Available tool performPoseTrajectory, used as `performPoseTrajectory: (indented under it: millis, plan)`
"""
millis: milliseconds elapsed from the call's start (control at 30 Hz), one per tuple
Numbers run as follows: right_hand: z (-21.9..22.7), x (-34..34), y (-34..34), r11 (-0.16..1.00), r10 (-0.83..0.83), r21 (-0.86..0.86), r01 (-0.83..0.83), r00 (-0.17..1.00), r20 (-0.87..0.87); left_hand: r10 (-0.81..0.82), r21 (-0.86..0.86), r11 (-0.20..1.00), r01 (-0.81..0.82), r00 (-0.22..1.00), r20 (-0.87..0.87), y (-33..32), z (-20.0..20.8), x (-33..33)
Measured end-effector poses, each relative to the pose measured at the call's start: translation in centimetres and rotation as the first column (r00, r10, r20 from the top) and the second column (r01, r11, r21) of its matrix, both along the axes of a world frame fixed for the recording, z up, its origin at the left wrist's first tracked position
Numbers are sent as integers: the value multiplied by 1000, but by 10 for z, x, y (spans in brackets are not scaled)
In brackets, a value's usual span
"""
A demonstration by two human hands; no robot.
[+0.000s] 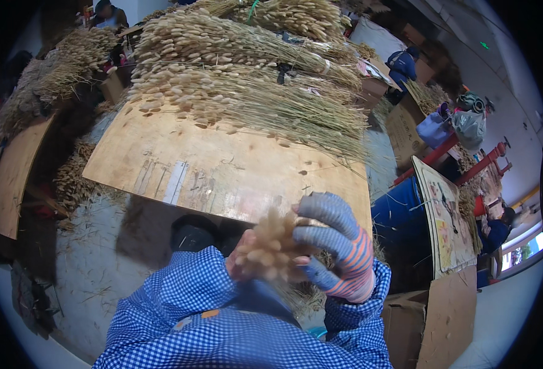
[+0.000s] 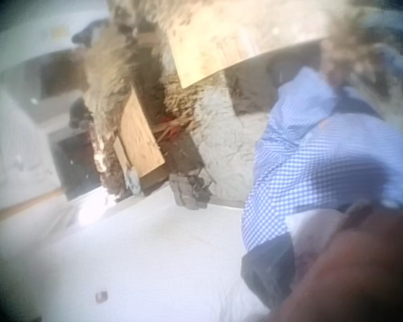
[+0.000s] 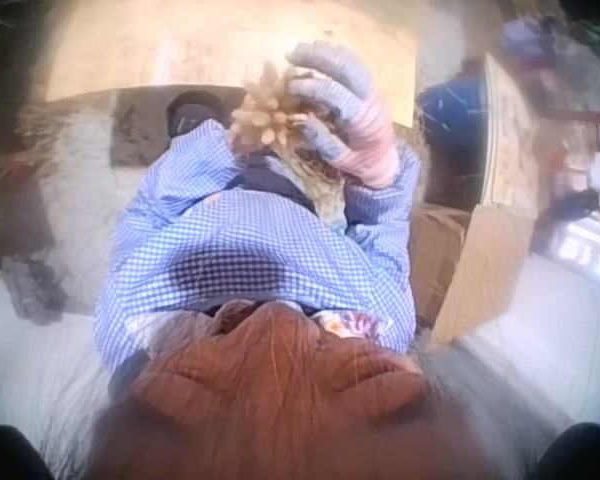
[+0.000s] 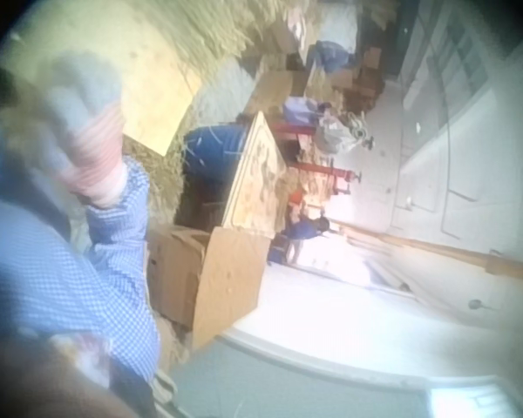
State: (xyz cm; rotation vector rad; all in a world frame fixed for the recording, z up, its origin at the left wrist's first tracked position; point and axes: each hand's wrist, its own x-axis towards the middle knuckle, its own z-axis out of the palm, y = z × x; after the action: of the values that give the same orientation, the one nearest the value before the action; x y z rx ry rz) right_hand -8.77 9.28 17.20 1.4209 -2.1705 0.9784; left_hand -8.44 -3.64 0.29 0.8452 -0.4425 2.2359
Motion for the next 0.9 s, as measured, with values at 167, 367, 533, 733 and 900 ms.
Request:
performPoseTrajectory:
  millis: [167, 367, 533, 733, 900]
  plan:
    - [19, -7, 7, 987, 49, 155, -38, 996, -68, 186, -720, 663, -207, 976, -110, -35, 12, 19]
    - [20, -9, 1, 959, 176, 237, -157, 982, -63, 287, -706, 610, -359, 931, -225, -26, 6, 18]
    - [17, -9, -3, 967, 160, 210, -141, 984, -77, 325, -91, 934, -346, 927, -186, -1, 4, 11]
    - [15, -11, 1, 953, 206, 230, -198, 978, -14, 171, 7, 985, -173, 971, -169, 4, -8, 3]
    - [6, -15, -3, 972, 206, 108, -210, 978, 43, -1, -89, 996, -6, 996, -89, -13, -43, 2]
